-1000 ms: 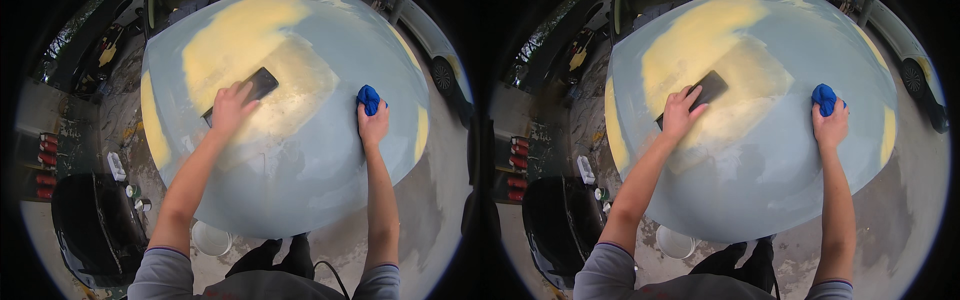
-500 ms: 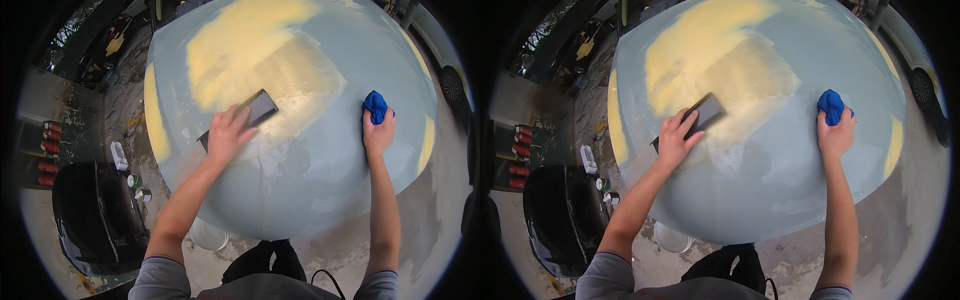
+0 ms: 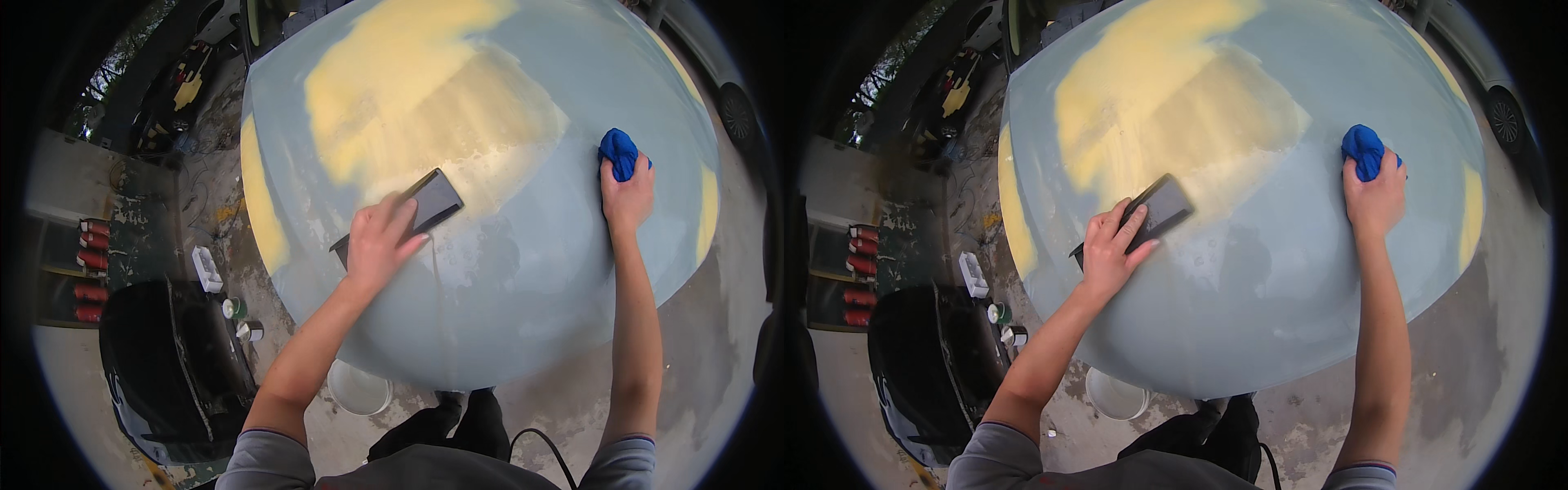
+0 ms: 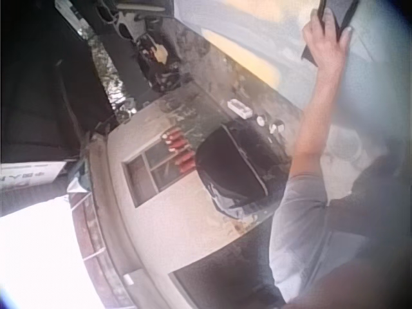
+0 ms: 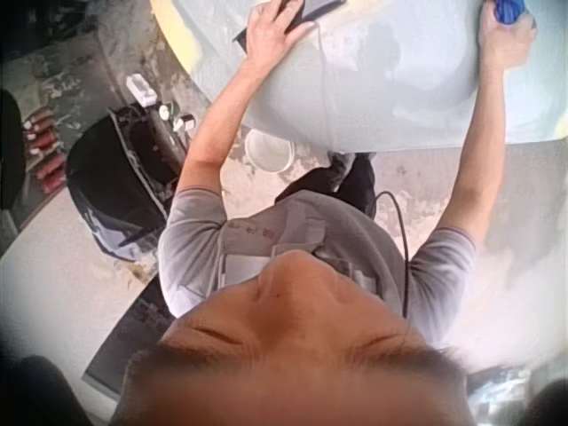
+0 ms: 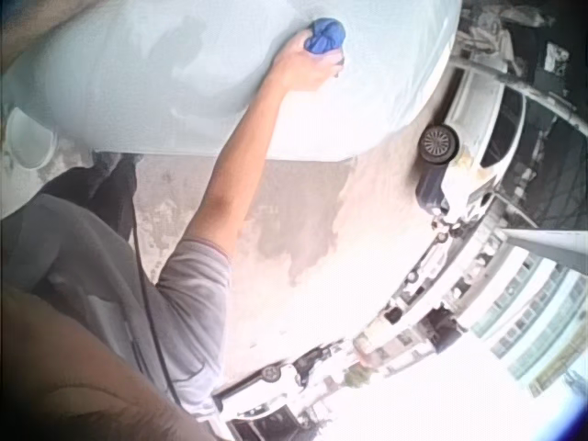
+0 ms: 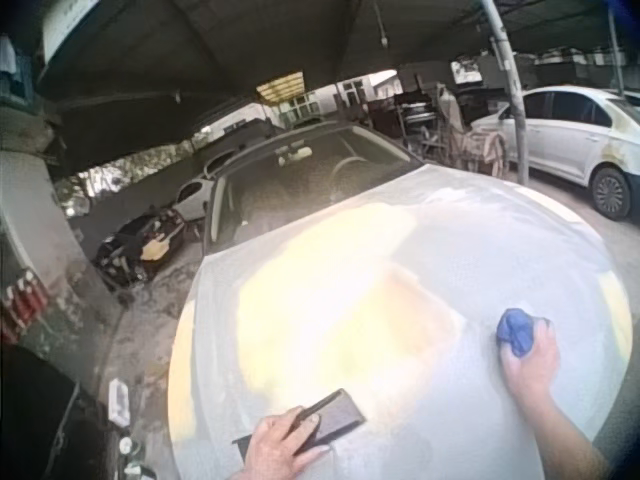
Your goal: The person sands the hood of a car using a sanding block and wipes the surface with a blue cloth. The person repeatedly dips the sanding block into a bucket of water and continues sanding different areas of the hood.
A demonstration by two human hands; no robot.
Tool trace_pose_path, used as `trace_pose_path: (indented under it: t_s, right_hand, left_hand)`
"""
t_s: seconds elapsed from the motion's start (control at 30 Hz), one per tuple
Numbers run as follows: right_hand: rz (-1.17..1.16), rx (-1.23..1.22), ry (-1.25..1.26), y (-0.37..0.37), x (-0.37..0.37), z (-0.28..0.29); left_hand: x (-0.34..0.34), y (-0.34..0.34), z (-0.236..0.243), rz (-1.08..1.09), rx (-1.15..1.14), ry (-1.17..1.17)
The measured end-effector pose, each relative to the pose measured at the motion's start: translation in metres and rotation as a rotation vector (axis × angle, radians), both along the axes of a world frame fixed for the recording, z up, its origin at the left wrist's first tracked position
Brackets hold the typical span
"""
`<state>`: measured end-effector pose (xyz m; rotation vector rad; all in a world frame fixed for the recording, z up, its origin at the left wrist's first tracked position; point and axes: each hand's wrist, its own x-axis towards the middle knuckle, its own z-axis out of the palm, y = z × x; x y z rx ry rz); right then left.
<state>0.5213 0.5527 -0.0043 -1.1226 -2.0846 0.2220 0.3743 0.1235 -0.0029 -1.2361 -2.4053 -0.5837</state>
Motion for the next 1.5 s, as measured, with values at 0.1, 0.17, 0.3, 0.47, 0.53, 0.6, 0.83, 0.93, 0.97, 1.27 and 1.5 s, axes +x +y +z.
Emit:
trace_pose_path:
  t_s: [0.1,0.17,0.3,0.47,0.53,0.6,0.83,0.93,0.97,1.27,1.5]
  right_hand:
    - [0.035,0.02,0.043,-0.003,-0.011,-0.003]
    - [0.081,-0.008,0.077,-0.032,-0.027,-0.004]
    - [0.07,0.001,0.042,-0.029,-0.024,-0.005]
    - [-0.019,-0.01,0.031,-0.012,-0.008,0.001]
    - [-0.009,-0.017,0.022,-0.016,-0.013,-0.002]
    - [0.046,-0.017,0.064,-0.032,-0.028,-0.003]
    - [-0.041,-0.002,0.031,-0.002,-0.004,0.003]
    - [-0.018,-0.004,0.035,-0.006,-0.01,-0.005]
    - [0.0,-0.014,0.03,-0.014,-0.013,-0.008]
    - [-0.024,0.002,0.034,-0.005,-0.006,0.002]
    - [0.087,-0.037,0.093,-0.039,-0.035,-0.005]
  left_hand:
    - [-0.075,0.02,0.019,-0.082,-0.021,0.156]
    - [-0.157,0.026,0.048,0.152,-0.046,0.168]
    - [-0.128,0.02,0.022,0.147,-0.001,0.102]
    - [-0.031,-0.007,0.003,-0.055,-0.015,0.062]
    - [-0.084,0.019,0.018,-0.059,0.002,0.153]
    - [-0.169,0.038,0.048,0.168,-0.049,0.17]
    - [-0.026,0.019,0.004,0.002,0.019,0.019]
    - [-0.052,0.017,0.008,-0.062,-0.034,0.116]
    - [-0.087,0.034,0.021,-0.021,-0.016,0.137]
    - [-0.002,0.014,0.001,-0.017,0.027,0.04]
    - [-0.169,0.039,0.047,0.218,-0.027,0.164]
